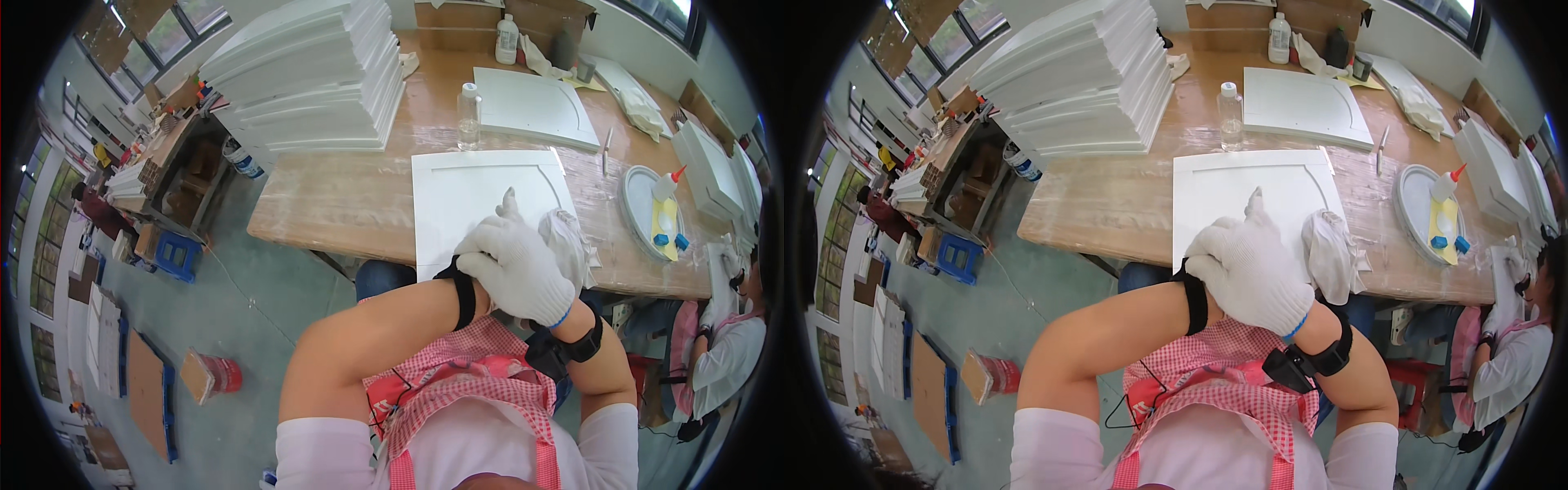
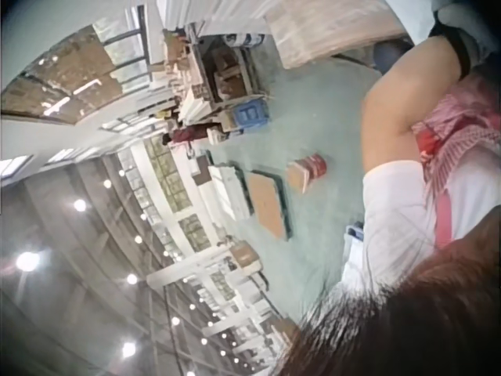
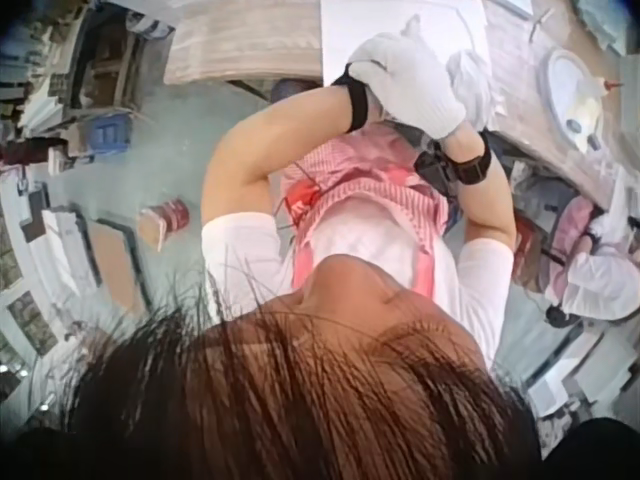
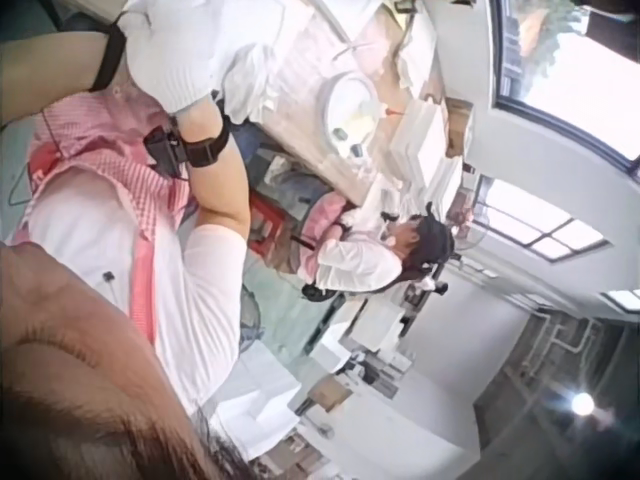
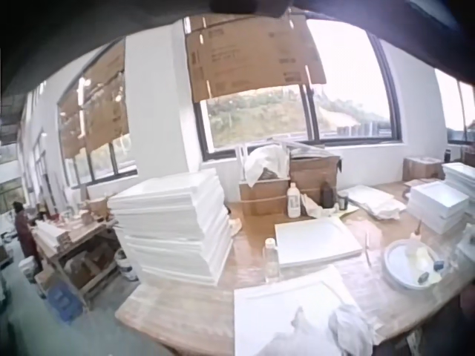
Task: Wiping a white cabinet door panel with a cloth and cleaning solution.
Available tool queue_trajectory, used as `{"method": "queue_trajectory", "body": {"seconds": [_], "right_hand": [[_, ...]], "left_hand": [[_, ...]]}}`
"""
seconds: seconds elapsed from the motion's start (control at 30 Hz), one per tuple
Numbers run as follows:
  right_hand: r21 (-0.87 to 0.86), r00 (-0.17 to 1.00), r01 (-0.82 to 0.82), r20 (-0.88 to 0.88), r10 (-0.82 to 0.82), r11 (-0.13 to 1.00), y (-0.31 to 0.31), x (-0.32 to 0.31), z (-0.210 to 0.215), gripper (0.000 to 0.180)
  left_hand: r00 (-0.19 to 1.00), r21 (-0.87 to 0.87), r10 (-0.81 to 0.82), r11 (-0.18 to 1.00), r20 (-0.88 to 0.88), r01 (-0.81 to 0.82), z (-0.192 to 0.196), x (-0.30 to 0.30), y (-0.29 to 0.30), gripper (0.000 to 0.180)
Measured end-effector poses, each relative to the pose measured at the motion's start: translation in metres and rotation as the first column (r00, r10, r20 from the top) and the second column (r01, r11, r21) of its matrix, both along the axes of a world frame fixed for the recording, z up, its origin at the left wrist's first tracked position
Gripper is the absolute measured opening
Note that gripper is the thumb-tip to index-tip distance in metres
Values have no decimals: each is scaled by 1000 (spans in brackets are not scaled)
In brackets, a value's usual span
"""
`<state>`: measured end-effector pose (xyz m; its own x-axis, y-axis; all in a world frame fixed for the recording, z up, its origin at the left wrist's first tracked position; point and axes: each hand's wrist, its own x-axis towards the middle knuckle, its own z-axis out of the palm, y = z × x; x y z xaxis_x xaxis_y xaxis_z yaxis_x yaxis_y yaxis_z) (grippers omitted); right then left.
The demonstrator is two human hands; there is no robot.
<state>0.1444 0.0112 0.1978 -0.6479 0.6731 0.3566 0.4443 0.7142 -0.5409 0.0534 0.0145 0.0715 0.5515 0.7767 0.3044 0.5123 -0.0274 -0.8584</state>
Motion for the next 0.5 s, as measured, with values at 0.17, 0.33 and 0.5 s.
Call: {"method": "queue_trajectory", "body": {"seconds": [0.17, 0.33, 0.5], "right_hand": [[-93, 1000, 7, -16, -8, 996, 7, -6, -6, 10], [-214, 981, -144, 97, 168, 966, 21, -3, -7, 18], [-78, 991, -24, 126, 34, 997, 15, -11, -11, 12]], "left_hand": [[993, -44, -41, 998, 111, 46, -14, 7, -6, 15], [970, -77, -75, 992, 229, 95, -24, 21, -15, 16], [934, -102, -101, 984, 343, 143, -29, 31, -13, 16]]}}
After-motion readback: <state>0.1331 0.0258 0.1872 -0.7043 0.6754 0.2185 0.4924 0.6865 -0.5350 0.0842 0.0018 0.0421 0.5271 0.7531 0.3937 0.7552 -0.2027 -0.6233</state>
